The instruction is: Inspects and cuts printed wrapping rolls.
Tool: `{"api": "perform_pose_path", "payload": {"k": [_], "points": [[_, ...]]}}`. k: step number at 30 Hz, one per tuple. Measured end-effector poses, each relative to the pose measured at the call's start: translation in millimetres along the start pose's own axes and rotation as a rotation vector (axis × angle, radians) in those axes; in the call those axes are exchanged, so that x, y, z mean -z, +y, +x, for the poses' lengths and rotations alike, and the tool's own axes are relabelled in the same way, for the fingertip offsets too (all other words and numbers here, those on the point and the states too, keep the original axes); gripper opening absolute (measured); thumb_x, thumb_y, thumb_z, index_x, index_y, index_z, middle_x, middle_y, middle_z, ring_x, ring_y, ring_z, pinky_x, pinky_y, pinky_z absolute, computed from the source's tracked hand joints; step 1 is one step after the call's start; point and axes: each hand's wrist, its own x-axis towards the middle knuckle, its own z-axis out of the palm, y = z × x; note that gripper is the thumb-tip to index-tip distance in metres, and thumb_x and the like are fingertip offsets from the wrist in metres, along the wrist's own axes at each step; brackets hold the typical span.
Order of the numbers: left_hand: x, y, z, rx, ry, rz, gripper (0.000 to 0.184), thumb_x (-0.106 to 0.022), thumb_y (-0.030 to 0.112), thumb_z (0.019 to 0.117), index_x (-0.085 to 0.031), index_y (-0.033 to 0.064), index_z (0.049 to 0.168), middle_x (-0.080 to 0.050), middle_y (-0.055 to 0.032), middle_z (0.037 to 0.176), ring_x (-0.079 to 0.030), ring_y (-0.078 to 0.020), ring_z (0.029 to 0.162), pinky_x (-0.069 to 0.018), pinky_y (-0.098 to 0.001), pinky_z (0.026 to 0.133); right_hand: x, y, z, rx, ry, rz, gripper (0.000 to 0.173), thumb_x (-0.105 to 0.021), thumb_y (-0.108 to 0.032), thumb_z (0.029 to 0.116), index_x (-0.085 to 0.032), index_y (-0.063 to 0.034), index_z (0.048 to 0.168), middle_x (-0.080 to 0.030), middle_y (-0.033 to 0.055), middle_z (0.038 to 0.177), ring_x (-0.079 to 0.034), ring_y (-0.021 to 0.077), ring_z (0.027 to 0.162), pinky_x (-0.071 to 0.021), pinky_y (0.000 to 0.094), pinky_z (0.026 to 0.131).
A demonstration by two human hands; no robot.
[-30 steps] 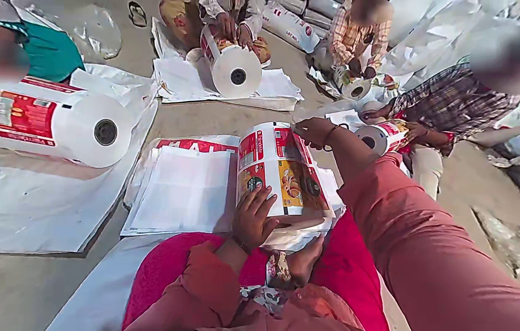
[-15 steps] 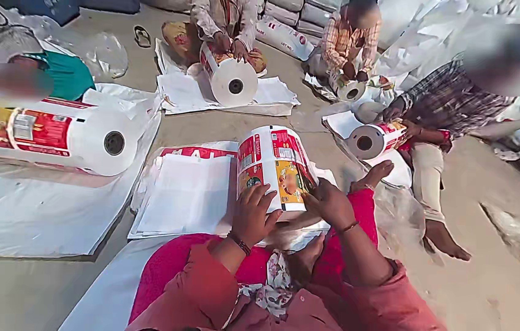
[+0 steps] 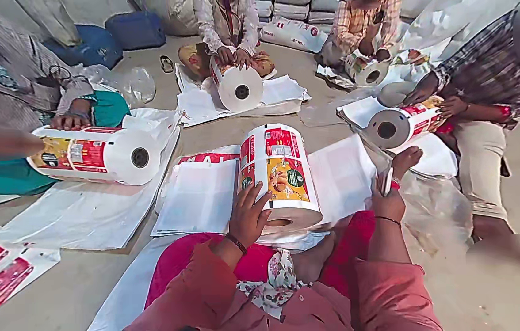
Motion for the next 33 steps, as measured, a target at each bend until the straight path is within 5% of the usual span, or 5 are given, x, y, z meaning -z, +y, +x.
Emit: {"api": "perform_pose_path", "payload": {"k": [7, 9, 12, 17, 33], "points": [[27.3, 33.4, 39.1, 0.199, -0.072, 0.176, 0.054, -0.049, 0.055, 0.0995, -0.074, 0.0109, 0.119, -0.069, -0.0117, 0.130, -0.062, -0.0340, 0.127, -0.0391, -0.0642, 0.110, 15.1, 28.9, -1.4, 0.020, 0.075, 0.112, 0.046, -0.054, -0.024, 0.1027, -0.054, 0.0051, 0.138, -0.059, 0.0318, 0.134, -0.058, 0.0458, 0.126, -0.0452, 0.0623, 0.104], [36.3, 57.1, 63.3, 0.280, -0.184, 0.294, 0.061, -0.056, 0.063, 0.0942, -0.073, 0.0069, 0.112, -0.069, -0.0158, 0.112, -0.068, -0.0354, 0.107, -0.0547, -0.0580, 0.088, 9.5, 18.1, -5.0, 0.109, 0.020, 0.221, 0.046, -0.056, -0.025, 0.1025, -0.054, 0.0037, 0.137, -0.061, 0.0310, 0.128, -0.060, 0.0446, 0.122, -0.0450, 0.0631, 0.103], [42.4, 92.3, 99.8, 0.427, -0.421, 0.437, 0.072, -0.058, 0.070, 0.0904, -0.066, 0.0041, 0.119, -0.064, -0.0218, 0.116, -0.069, -0.0388, 0.096, -0.0578, -0.0566, 0.073, -20.4, 7.5, -14.3, 0.222, -0.119, 0.185, 0.041, -0.058, -0.028, 0.1034, -0.059, 0.0031, 0.130, -0.064, 0.0314, 0.120, -0.062, 0.0484, 0.114, -0.0459, 0.0689, 0.097], [45.8, 113.6, 134.7, 0.507, -0.670, 0.490, 0.065, -0.060, 0.055, 0.0922, -0.063, -0.0005, 0.127, -0.063, -0.0254, 0.125, -0.065, -0.0420, 0.113, -0.0538, -0.0620, 0.087, -52.2, 9.9, -17.2, 0.219, -0.243, 0.124, 0.040, -0.055, -0.031, 0.1047, -0.061, 0.0013, 0.128, -0.066, 0.0319, 0.117, -0.064, 0.0511, 0.110, -0.0473, 0.0721, 0.091], [35.2, 139.5, 143.1, 0.555, -0.711, 0.560, 0.044, -0.062, 0.031, 0.0925, -0.061, -0.0009, 0.122, -0.069, -0.0235, 0.113, -0.068, -0.0413, 0.110, -0.0534, -0.0633, 0.086, -48.9, 19.0, -14.7, 0.225, -0.283, 0.170, 0.035, -0.059, -0.031, 0.1026, -0.064, -0.0041, 0.125, -0.069, 0.0279, 0.110, -0.065, 0.0494, 0.106, -0.0476, 0.0721, 0.087]]}}
